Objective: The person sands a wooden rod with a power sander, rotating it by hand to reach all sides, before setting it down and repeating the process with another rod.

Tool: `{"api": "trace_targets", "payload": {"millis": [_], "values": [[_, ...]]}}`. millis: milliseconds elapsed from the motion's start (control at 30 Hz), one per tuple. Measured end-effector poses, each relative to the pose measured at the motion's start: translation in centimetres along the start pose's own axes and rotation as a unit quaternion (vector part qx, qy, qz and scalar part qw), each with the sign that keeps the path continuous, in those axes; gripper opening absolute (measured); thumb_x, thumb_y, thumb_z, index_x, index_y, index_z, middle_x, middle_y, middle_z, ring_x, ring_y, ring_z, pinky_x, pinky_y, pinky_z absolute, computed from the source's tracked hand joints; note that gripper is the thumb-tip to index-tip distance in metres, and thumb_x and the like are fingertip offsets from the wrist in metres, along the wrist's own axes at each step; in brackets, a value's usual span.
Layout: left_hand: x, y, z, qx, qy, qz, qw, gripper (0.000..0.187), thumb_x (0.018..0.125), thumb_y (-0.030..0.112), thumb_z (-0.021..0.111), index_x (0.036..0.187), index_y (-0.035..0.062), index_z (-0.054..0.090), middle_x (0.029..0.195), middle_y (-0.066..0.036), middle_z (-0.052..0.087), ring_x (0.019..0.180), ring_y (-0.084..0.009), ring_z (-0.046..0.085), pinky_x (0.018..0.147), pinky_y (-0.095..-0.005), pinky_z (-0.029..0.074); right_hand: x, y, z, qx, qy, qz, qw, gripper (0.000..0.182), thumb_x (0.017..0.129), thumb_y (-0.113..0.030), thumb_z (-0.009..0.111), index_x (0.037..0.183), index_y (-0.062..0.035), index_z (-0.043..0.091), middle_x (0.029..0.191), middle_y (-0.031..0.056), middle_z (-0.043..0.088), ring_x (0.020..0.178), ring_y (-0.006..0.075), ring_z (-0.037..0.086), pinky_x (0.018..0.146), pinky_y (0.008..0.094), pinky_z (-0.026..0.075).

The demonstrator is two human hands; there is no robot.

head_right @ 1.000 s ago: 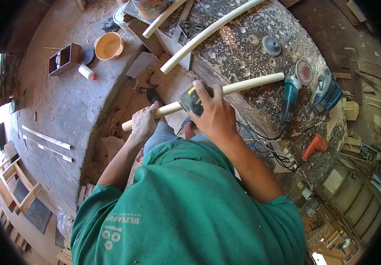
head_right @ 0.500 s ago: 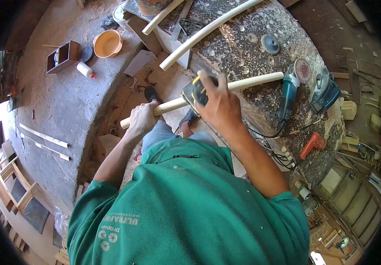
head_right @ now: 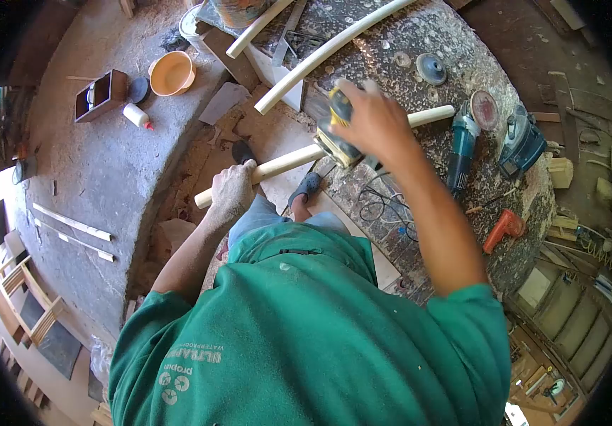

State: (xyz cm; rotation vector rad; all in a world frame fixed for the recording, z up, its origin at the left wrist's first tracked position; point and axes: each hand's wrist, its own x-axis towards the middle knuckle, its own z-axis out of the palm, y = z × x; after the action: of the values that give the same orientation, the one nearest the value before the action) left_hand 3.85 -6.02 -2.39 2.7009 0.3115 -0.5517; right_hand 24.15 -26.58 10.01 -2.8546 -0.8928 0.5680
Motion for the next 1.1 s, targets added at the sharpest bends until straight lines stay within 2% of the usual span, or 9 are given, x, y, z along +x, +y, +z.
{"api": "trace_targets", "payload": {"millis": [167,267,467,567,700,767,867,967,1100], "values": [[-0.5,0.5,0.6,0.010,0.000,-0.016,1.000,0.023,0.082,0.020,0.069,0.102,0.0100,0.065,0.089,-0.017,0.070,0.081,-0.0341,0.071,0.070,-0.0464,0.056,9.5,-0.8,1.6,-0.050,-0.193,-0.049,0.979,0.075,0.072,-0.038,0.081,0.136,-0.0110,0.055,0.115,0.0227,0.068,0.105,0.0385,0.067,0.092,0.0449,0.055],[-0.4,0.4,0.9,-0.005,-0.019,-0.025,0.999,0.024,0.080,0.020,0.070,0.102,0.0113,0.067,0.091,-0.017,0.070,0.083,-0.0349,0.071,0.074,-0.0472,0.055,8.0,-3.3,1.7,-0.018,-0.196,-0.037,0.980,0.089,0.068,-0.041,0.083,0.145,-0.0155,0.047,0.128,0.0252,0.060,0.113,0.0398,0.063,0.096,0.0445,0.052],[-0.6,-0.1,1.1,-0.071,-0.061,-0.027,0.995,0.026,0.078,0.020,0.071,0.103,0.0132,0.071,0.093,-0.016,0.072,0.088,-0.0351,0.070,0.080,-0.0476,0.054,-3.3,-3.4,3.8,0.053,0.045,-0.100,0.993,0.072,0.078,-0.036,0.077,0.141,-0.0196,0.047,0.121,0.0212,0.053,0.092,0.0414,0.068,0.081,0.0480,0.059],[-0.7,-0.6,1.2,-0.077,-0.054,-0.018,0.995,0.023,0.080,0.021,0.070,0.101,0.0136,0.070,0.089,-0.015,0.072,0.088,-0.0349,0.070,0.080,-0.0477,0.054,-7.3,-0.7,5.8,0.087,0.113,-0.063,0.988,0.070,0.082,-0.038,0.074,0.143,-0.0243,0.042,0.118,0.0194,0.053,0.089,0.0407,0.069,0.070,0.0485,0.060],[-1.4,0.0,1.7,-0.065,-0.050,-0.020,0.996,0.022,0.080,0.020,0.071,0.100,0.0121,0.068,0.088,-0.016,0.072,0.086,-0.0354,0.070,0.078,-0.0483,0.054,-7.7,3.1,4.0,0.042,0.098,0.121,0.987,0.072,0.082,-0.035,0.075,0.145,-0.0247,0.040,0.121,0.0212,0.052,0.087,0.0413,0.069,0.066,0.0498,0.060],[-1.6,0.4,2.0,-0.050,-0.032,-0.031,0.998,0.021,0.080,0.018,0.071,0.099,0.0113,0.066,0.086,-0.016,0.072,0.084,-0.0361,0.070,0.076,-0.0489,0.054,-6.3,5.7,3.3,0.038,0.147,0.107,0.983,0.076,0.081,-0.036,0.075,0.147,-0.0187,0.040,0.120,0.0189,0.054,0.090,0.0407,0.068,0.075,0.0467,0.059],[-1.7,1.0,1.4,-0.033,-0.025,-0.033,0.999,0.024,0.079,0.018,0.070,0.102,0.0104,0.067,0.089,-0.016,0.072,0.085,-0.0349,0.072,0.074,-0.0470,0.055,-4.3,5.6,2.2,0.028,0.123,0.113,0.986,0.076,0.081,-0.036,0.075,0.146,-0.0210,0.040,0.117,0.0198,0.056,0.090,0.0418,0.068,0.073,0.0470,0.059],[-1.5,1.1,1.8,-0.026,-0.010,-0.042,0.999,0.020,0.081,0.017,0.069,0.099,0.0110,0.065,0.083,-0.016,0.071,0.082,-0.0367,0.070,0.073,-0.0497,0.054,-3.8,0.2,2.3,0.050,0.050,0.100,0.992,0.073,0.079,-0.029,0.077,0.142,-0.0176,0.043,0.122,0.0237,0.052,0.087,0.0430,0.069,0.074,0.0464,0.060],[-1.3,0.9,1.8,-0.023,0.010,-0.038,0.999,0.020,0.082,0.019,0.068,0.100,0.0101,0.064,0.084,-0.017,0.070,0.083,-0.0369,0.070,0.073,-0.0507,0.053,-6.5,-5.9,3.8,0.097,0.037,-0.031,0.994,0.073,0.077,-0.027,0.079,0.140,-0.0203,0.043,0.120,0.0218,0.050,0.087,0.0436,0.068,0.071,0.0494,0.060]]}}
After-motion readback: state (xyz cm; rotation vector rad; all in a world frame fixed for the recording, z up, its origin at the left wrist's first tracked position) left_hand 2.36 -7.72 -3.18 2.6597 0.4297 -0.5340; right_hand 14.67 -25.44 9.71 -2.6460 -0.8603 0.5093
